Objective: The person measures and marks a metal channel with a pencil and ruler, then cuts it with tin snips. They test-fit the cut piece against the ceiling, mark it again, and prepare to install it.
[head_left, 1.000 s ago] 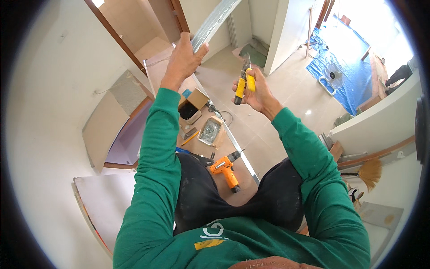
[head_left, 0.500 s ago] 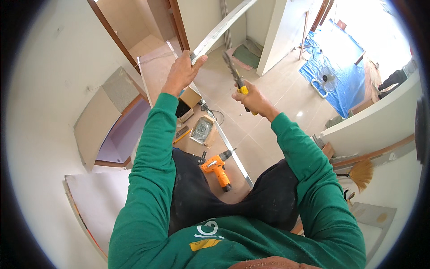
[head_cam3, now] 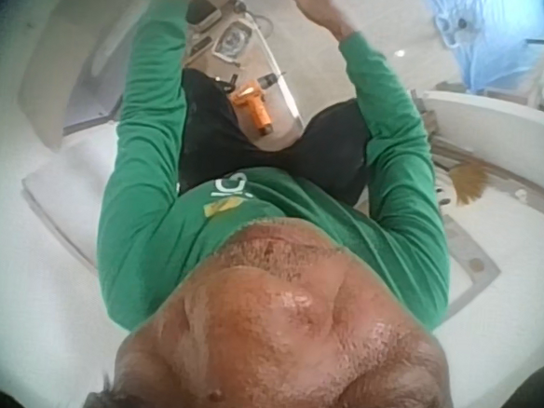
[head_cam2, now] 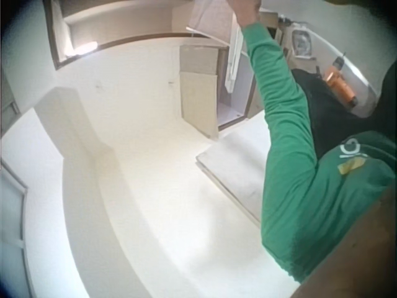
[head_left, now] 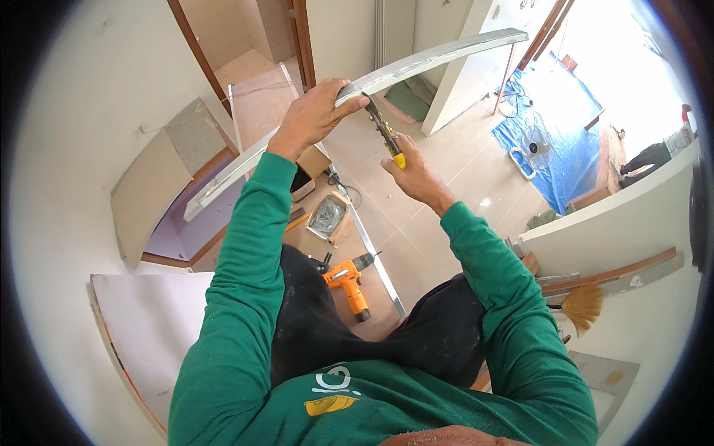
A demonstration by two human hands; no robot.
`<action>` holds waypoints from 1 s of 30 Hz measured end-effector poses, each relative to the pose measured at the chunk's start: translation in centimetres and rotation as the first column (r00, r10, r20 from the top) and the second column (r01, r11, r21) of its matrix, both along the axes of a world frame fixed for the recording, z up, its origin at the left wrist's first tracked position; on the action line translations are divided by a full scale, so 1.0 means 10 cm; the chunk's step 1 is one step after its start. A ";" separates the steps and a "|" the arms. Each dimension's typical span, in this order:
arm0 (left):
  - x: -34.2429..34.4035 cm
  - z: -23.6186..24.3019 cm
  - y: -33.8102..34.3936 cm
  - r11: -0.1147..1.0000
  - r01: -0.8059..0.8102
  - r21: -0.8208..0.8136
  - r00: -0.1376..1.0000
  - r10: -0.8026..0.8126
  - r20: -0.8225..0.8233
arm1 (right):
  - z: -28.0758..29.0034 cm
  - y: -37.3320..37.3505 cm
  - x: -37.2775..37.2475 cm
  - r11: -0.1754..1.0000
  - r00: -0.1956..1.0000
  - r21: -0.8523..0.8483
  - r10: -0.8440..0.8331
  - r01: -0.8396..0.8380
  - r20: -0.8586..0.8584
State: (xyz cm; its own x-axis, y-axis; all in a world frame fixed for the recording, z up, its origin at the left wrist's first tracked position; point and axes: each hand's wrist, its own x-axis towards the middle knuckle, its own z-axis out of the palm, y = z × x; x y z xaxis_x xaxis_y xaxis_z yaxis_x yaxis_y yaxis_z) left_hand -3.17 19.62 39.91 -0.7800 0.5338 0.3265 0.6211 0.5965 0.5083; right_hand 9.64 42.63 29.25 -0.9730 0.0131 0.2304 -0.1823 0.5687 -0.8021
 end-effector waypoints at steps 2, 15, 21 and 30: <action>0.02 0.04 0.00 1.000 0.014 -0.013 1.000 -0.014 0.026 | 0.09 -0.06 0.03 1.000 1.000 0.002 0.006 -0.006 0.030; -0.07 0.01 -0.02 0.998 0.011 0.060 0.999 -0.014 0.038 | 0.17 -0.10 0.03 0.996 0.999 0.090 -0.004 0.000 0.043; -0.12 -0.03 -0.02 0.999 0.011 0.045 1.000 -0.012 0.010 | 0.15 -0.03 0.01 0.993 0.998 0.118 0.008 -0.015 0.057; -0.15 -0.06 -0.03 0.998 0.034 0.050 0.999 -0.033 -0.025 | 0.13 -0.03 0.02 0.996 0.999 0.090 0.011 -0.014 0.038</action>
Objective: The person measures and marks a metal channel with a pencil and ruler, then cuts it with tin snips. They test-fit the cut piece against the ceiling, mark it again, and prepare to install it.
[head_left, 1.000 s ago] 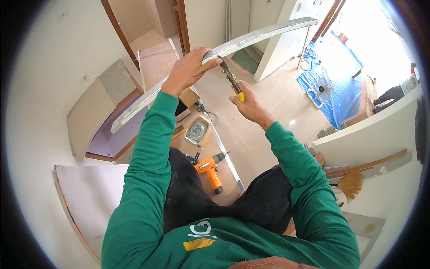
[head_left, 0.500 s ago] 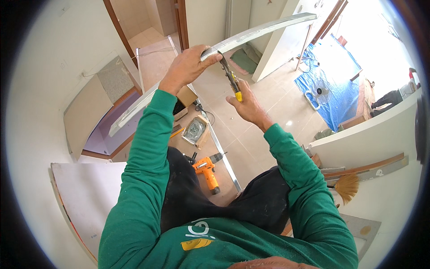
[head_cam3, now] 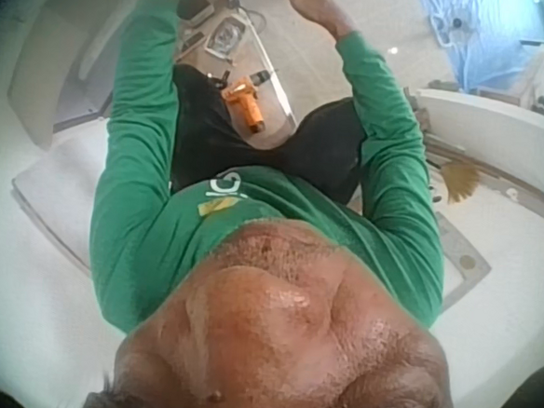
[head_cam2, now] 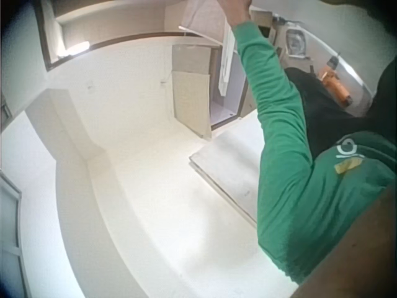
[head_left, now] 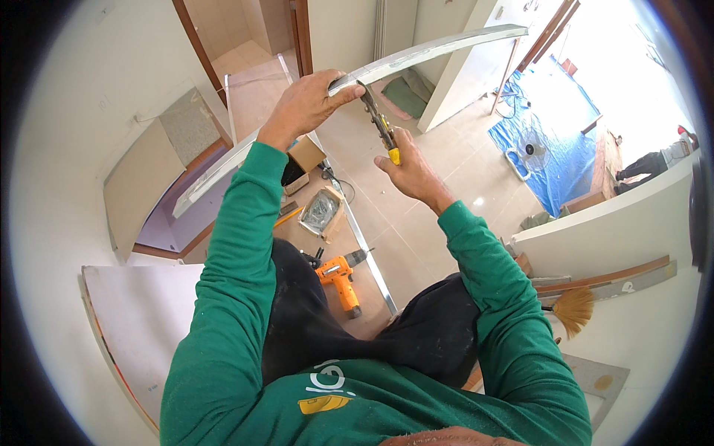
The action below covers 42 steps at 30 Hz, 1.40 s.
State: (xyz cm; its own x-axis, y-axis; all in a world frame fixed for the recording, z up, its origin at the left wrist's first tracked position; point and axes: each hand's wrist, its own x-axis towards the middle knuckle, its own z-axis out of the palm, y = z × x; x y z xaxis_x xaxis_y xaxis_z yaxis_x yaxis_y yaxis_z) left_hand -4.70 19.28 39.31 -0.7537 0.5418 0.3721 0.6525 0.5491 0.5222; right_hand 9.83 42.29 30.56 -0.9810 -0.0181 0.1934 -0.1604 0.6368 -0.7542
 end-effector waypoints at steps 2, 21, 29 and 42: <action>0.01 0.00 0.00 1.000 0.010 0.017 1.000 -0.009 -0.013 | 0.01 0.00 0.02 1.000 0.999 -0.004 0.011 -0.011 -0.030; -0.08 -0.07 -0.03 0.997 0.013 -0.076 1.000 -0.014 -0.010 | -0.23 0.10 -0.12 0.997 0.985 -0.014 -0.069 0.072 0.158; -0.28 -0.26 -0.05 0.999 -0.019 -0.049 0.983 0.010 -0.181 | -0.20 0.03 -0.15 0.997 0.997 0.005 -0.076 0.076 0.020; -0.19 -0.23 0.06 0.999 0.014 -0.029 1.000 -0.014 -0.003 | -0.22 0.20 -0.17 0.987 0.984 0.036 -0.156 0.159 -0.081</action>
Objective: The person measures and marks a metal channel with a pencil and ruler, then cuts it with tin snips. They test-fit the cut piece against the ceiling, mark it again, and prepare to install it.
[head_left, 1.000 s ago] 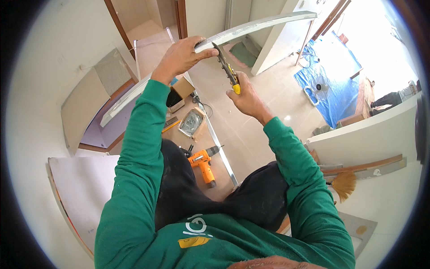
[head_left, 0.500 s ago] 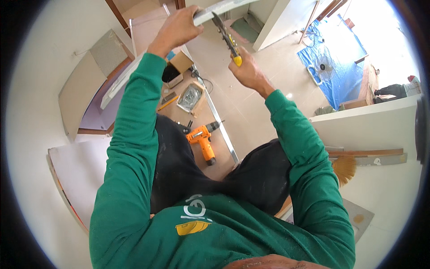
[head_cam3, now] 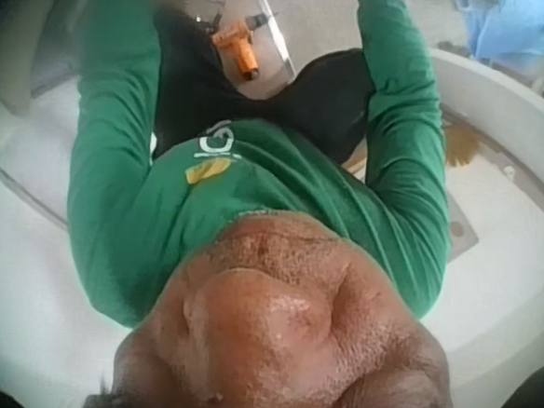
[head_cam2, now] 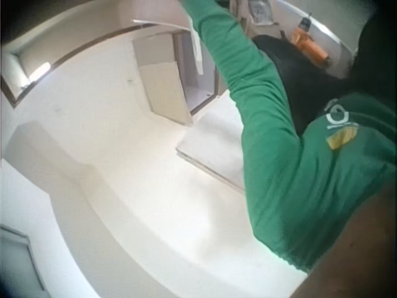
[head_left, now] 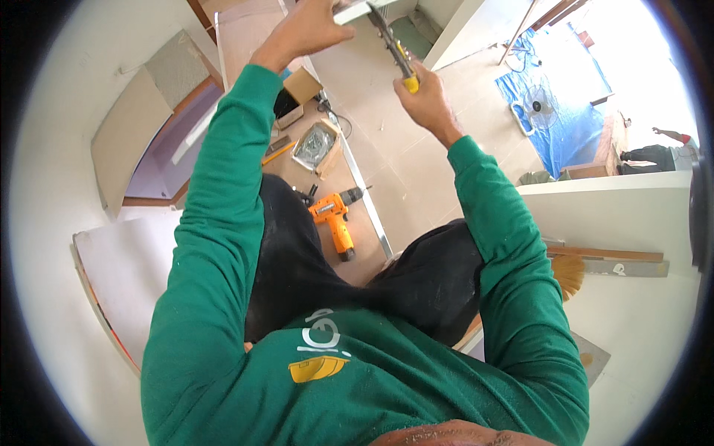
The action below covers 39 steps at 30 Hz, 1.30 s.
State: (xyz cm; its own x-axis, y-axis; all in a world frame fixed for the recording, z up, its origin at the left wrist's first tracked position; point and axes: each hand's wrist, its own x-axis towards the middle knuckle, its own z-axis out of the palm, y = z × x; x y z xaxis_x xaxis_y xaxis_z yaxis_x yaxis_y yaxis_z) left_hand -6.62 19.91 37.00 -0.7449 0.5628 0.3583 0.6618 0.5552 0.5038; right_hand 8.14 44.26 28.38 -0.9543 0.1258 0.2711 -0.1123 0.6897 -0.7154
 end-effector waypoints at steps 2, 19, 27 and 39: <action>-0.06 -0.08 -0.06 0.998 -0.048 -0.052 0.999 0.047 -0.009 | 0.01 -0.03 -0.02 1.000 1.000 0.022 0.003 -0.003 0.011; 0.29 0.25 -0.01 0.998 -0.020 0.052 0.992 0.013 0.124 | -0.09 -0.02 0.01 0.999 0.982 -0.048 0.029 -0.020 0.188; 0.37 0.24 0.05 0.998 0.001 0.070 0.998 -0.005 0.058 | -0.12 0.04 -0.01 0.998 0.993 -0.054 -0.012 0.019 0.119; 0.09 0.12 -0.14 0.963 0.049 0.266 0.937 -0.137 0.322 | -0.03 0.01 0.01 0.999 0.982 0.039 0.018 -0.025 0.190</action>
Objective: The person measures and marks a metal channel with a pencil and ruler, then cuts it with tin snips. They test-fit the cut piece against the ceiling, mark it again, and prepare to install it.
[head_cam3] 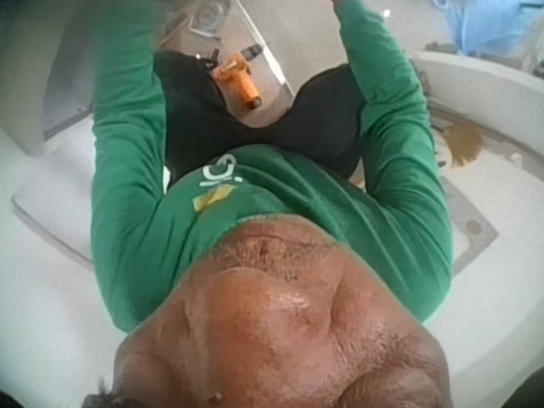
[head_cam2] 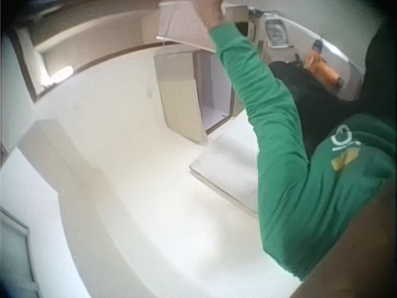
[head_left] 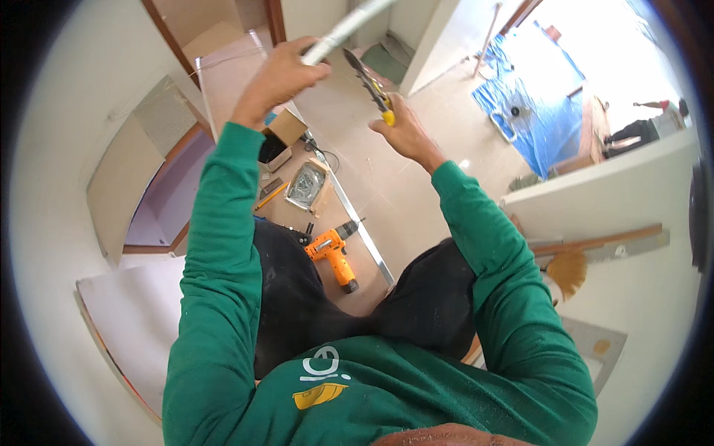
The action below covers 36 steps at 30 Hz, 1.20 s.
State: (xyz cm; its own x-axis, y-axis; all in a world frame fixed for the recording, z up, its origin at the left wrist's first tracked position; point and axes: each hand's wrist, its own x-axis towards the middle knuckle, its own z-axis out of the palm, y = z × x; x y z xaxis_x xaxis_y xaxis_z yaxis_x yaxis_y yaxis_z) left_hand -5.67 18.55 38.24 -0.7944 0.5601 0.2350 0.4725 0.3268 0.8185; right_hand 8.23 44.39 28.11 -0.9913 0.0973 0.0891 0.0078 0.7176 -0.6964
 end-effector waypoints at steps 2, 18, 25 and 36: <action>0.04 0.06 -0.02 1.000 0.000 0.028 0.998 -0.002 0.067 | 0.06 -0.02 0.02 0.999 1.000 0.046 -0.018 0.017 0.023; 0.14 0.00 0.20 0.996 -0.037 -0.079 0.978 0.020 -0.206 | 0.15 0.00 0.02 0.999 0.999 0.017 -0.030 0.031 -0.043; 0.26 0.03 0.33 0.989 -0.066 -0.131 0.945 0.020 -0.328 | 0.01 0.11 0.04 1.000 0.989 0.004 -0.023 0.024 -0.144; 0.47 0.14 0.40 0.995 -0.041 -0.086 0.912 0.002 -0.410 | -0.11 0.18 -0.05 0.999 0.936 -0.035 -0.016 0.004 -0.352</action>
State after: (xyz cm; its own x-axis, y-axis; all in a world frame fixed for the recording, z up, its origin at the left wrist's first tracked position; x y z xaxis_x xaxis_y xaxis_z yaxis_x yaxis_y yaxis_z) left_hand -0.95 22.54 39.69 -0.6518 0.5783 0.4907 0.7513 0.4041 0.5218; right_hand 7.74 46.22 26.96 -0.8959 0.1156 0.4290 -0.2356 0.6951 -0.6793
